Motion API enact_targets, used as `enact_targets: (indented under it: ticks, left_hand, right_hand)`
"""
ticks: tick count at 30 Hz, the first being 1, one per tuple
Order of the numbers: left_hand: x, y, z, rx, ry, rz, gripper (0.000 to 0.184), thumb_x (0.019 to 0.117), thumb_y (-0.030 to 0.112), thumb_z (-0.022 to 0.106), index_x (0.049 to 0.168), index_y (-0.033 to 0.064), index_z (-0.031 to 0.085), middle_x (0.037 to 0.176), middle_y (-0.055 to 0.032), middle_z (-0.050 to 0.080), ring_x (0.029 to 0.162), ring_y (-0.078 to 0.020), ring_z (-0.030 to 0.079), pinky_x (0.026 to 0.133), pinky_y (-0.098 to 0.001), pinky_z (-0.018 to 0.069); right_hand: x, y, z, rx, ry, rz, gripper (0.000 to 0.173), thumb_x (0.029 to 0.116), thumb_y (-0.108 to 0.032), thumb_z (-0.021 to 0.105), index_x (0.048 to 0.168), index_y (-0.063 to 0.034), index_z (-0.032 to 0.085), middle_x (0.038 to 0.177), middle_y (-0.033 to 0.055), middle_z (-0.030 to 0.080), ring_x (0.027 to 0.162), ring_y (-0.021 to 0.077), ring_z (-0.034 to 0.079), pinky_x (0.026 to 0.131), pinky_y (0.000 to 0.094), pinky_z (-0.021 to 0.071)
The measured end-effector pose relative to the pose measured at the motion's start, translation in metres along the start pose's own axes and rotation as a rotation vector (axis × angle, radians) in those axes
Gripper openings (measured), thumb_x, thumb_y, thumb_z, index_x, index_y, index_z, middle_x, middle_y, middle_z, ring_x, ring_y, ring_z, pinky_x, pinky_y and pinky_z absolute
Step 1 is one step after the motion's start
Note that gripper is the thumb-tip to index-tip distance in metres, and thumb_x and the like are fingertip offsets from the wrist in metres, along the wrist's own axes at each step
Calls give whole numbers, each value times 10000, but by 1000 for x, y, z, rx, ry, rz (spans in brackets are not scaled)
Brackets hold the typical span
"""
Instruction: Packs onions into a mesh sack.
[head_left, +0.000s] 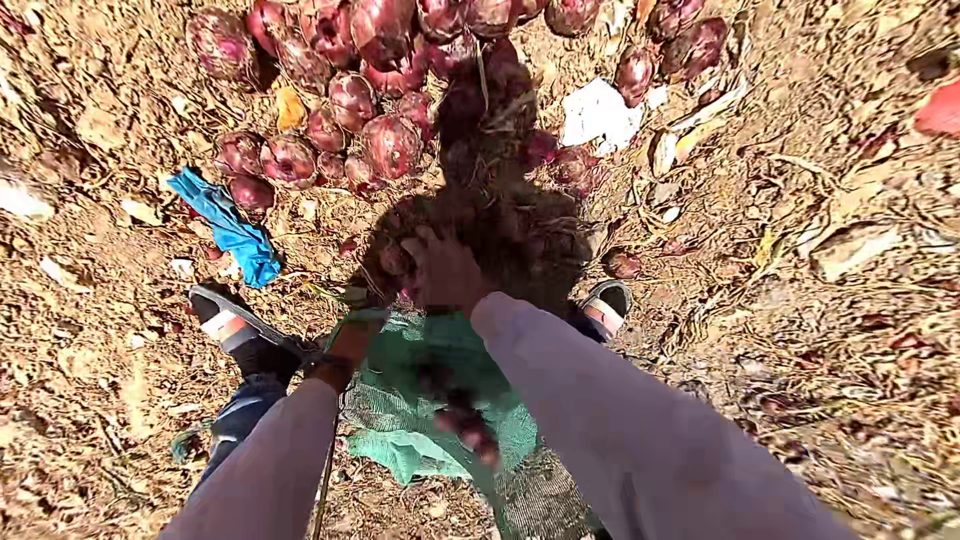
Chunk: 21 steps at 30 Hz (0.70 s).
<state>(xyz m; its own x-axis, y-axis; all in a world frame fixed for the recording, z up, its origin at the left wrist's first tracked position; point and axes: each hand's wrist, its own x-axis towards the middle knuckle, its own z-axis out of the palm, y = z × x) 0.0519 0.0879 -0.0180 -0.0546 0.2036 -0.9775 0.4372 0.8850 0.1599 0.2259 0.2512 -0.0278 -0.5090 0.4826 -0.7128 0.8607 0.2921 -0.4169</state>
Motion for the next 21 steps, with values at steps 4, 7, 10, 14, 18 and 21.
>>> enact_targets:
  ticks: [4, 7, 10, 14, 18, 21]
  left_hand:
    - [6, -5, 1, 48, -50, 42, 406, 1101, 315, 495, 1360, 30, 626, 1331, -240, 635, 1212, -406, 621, 1020, -618, 491]
    - [11, -7, -4, -103, -22, -39, 511, 1072, 460, 516, 1350, 45, 623, 1297, -234, 651, 1180, -404, 641, 986, -639, 511]
    - [21, -9, -7, -113, -29, -90, 627, 1058, 553, 480, 1280, -10, 642, 1173, -264, 677, 1071, -415, 667, 939, -642, 522]
    - [28, -2, -12, -172, -35, -146, 641, 1063, 561, 453, 1267, -17, 644, 1104, -225, 704, 1006, -355, 692, 907, -578, 548]
    - [29, 0, -9, -161, 15, -136, 581, 1066, 523, 489, 1274, 3, 645, 1038, -228, 706, 893, -339, 704, 838, -553, 576]
    - [29, -6, -12, -85, 6, -103, 498, 1085, 436, 495, 1309, 10, 622, 1039, -232, 702, 860, -331, 699, 837, -545, 571]
  right_hand:
    - [22, -20, 16, 33, -40, 211, 873, 677, -355, 899, 1456, -201, 535, 1589, 215, 361, 1398, 543, 377, 812, 658, 575]
    - [20, -6, 6, 180, -85, 230, 801, 576, -350, 934, 1302, -176, 645, 1524, 207, 416, 1304, 480, 480, 892, 652, 529]
    - [-43, -6, 1, 353, -20, -46, 748, 499, -405, 986, 1140, -160, 688, 1428, 132, 520, 1256, 345, 552, 991, 561, 517]
    - [-116, -31, 14, 352, -137, -210, 701, 724, -632, 850, 1189, -128, 704, 1301, 100, 654, 1235, 292, 602, 1037, 525, 503]
    - [-40, -21, 35, 86, 175, -41, 587, 824, -167, 790, 1379, -228, 608, 1554, 113, 473, 1317, 411, 534, 888, 561, 573]
    - [11, -26, 50, -29, 4, -48, 1002, 638, -97, 896, 1504, -370, 473, 1681, 131, 231, 1232, 504, 539, 709, 611, 588]
